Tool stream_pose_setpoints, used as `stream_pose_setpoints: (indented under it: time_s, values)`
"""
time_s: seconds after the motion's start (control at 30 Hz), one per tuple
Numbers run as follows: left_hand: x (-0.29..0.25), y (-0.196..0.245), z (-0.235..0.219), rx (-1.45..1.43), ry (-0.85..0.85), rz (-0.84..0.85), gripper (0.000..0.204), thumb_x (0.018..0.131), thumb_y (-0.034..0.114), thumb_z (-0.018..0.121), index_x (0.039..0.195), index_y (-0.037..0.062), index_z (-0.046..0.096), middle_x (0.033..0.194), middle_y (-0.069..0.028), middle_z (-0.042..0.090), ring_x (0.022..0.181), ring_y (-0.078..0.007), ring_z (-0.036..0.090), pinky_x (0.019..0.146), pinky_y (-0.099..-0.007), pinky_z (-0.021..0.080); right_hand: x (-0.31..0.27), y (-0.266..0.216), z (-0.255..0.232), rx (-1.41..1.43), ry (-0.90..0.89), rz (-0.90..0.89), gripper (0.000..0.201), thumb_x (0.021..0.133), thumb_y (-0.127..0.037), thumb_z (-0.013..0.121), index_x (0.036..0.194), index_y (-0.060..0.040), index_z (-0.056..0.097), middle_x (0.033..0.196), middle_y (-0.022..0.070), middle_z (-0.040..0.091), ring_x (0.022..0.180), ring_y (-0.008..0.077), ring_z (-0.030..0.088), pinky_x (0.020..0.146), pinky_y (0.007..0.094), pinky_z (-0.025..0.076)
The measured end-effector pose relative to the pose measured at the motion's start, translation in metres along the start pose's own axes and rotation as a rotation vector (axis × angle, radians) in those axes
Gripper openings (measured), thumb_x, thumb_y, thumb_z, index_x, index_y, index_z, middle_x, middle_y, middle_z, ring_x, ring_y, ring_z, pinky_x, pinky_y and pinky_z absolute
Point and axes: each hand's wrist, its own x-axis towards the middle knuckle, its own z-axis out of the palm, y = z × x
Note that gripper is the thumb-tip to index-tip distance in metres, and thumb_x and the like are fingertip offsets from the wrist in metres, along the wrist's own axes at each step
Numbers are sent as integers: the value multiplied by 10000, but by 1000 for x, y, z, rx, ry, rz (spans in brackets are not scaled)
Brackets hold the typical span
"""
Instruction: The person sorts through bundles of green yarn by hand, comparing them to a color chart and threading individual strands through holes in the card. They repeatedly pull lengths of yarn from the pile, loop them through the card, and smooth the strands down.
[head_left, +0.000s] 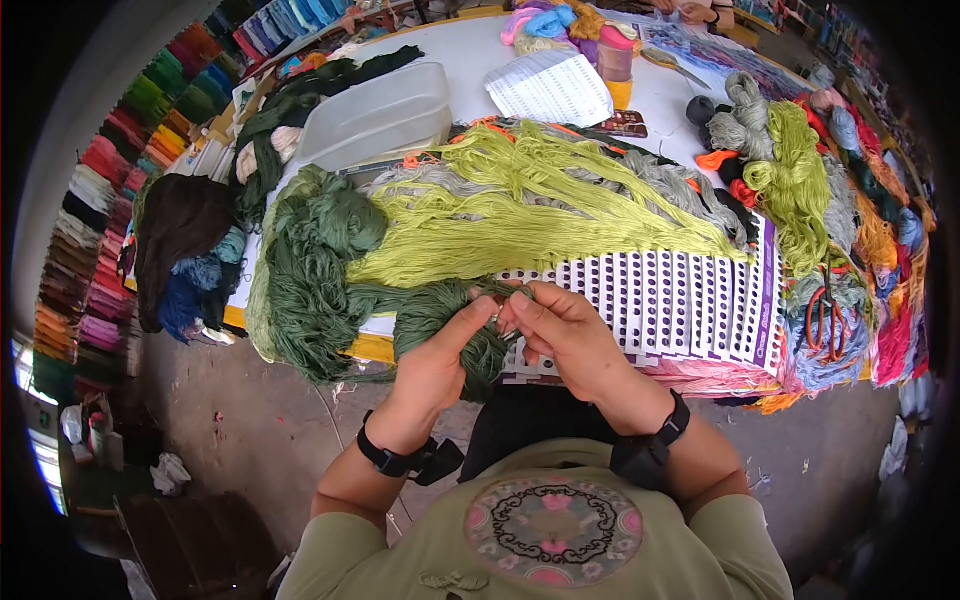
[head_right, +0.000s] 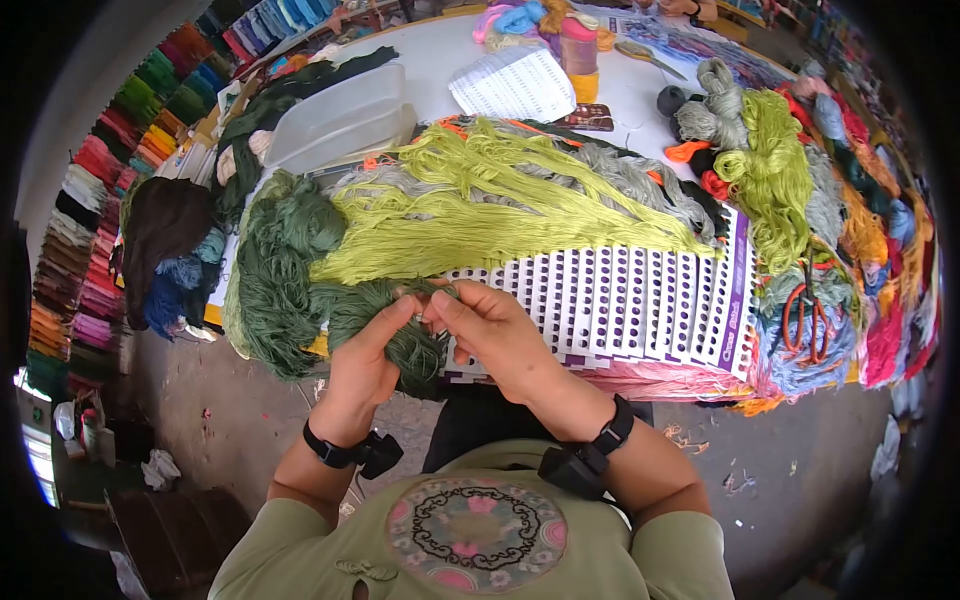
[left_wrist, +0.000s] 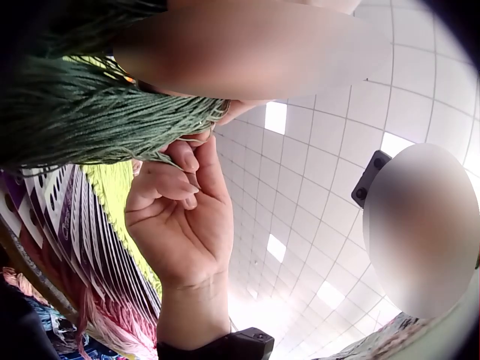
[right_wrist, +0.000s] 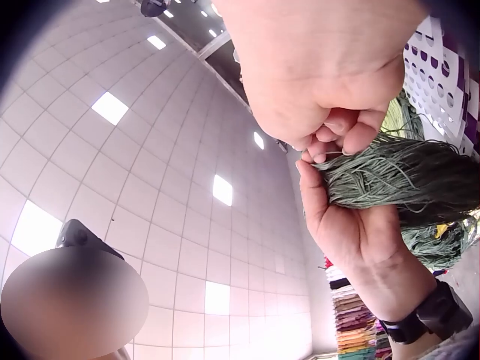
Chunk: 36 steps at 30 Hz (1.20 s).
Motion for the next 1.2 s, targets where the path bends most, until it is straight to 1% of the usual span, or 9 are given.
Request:
stream_pose_setpoints:
  time_s: [0.23,0.33,0.5,0.57,0.63,0.87,1.07,1.13,1.2]
  values:
    - [-1,-2,1,18,3,37,188,925,105,566,1078,2,601,991,-65,639,910,-146,599,837,-298,470,-1,-1,1,-31,10,-74,278,960,-290,524,1056,-43,609,897,-8,618,814,55,561,546,192,431]
    - [-1,-5,-1,104,81,48,178,924,109,571,1062,0,602,977,-68,641,907,-153,603,835,-307,474,-1,-2,0,-56,-5,-111,257,959,-289,527,1013,-51,607,883,-13,610,750,39,530,540,188,425]
    - [2,-2,-5,84,33,25,155,927,130,564,993,0,620,998,-75,645,915,-163,599,836,-309,472,-3,-11,1,26,-10,-41,220,963,-275,522,937,-67,591,760,-26,564,539,18,424,504,186,401]
    - [3,0,-5,-7,9,-13,157,929,139,561,967,1,626,1006,-78,646,920,-167,597,836,-311,471,-1,-10,1,40,1,-38,217,964,-270,520,936,-67,591,739,-29,553,523,17,415,499,186,399]
    - [4,-1,-7,-75,0,-44,155,919,143,556,928,2,621,1067,-107,629,984,-210,592,904,-376,455,0,-9,1,52,16,-37,214,965,-266,518,935,-67,591,718,-32,543,506,16,406,494,187,396]
    - [5,-3,-6,-81,-22,-57,169,922,156,559,938,-2,617,1065,-123,629,1022,-231,589,917,-393,454,1,-7,1,54,86,-63,214,962,-264,524,924,-66,595,656,-44,488,514,16,411,490,190,389]
    - [4,2,-11,-89,27,-157,277,957,238,483,920,-12,597,1039,-172,629,1021,-309,594,994,-465,419,1,-7,-3,109,193,-84,233,959,-277,526,905,-63,600,602,-56,435,488,24,365,472,195,371]
    - [6,0,-20,-348,-177,-137,338,962,302,450,900,1,592,1023,-181,628,1030,-329,587,1016,-496,389,0,-9,-5,115,224,-80,239,958,-280,527,896,-62,602,599,-57,432,482,24,350,464,197,364]
    - [6,3,-19,-347,-192,-114,352,954,331,457,890,12,591,1026,-175,626,1036,-339,581,1032,-513,363,-3,-15,-2,-65,136,16,250,954,-286,524,871,-64,604,593,-58,422,493,33,383,448,200,357]
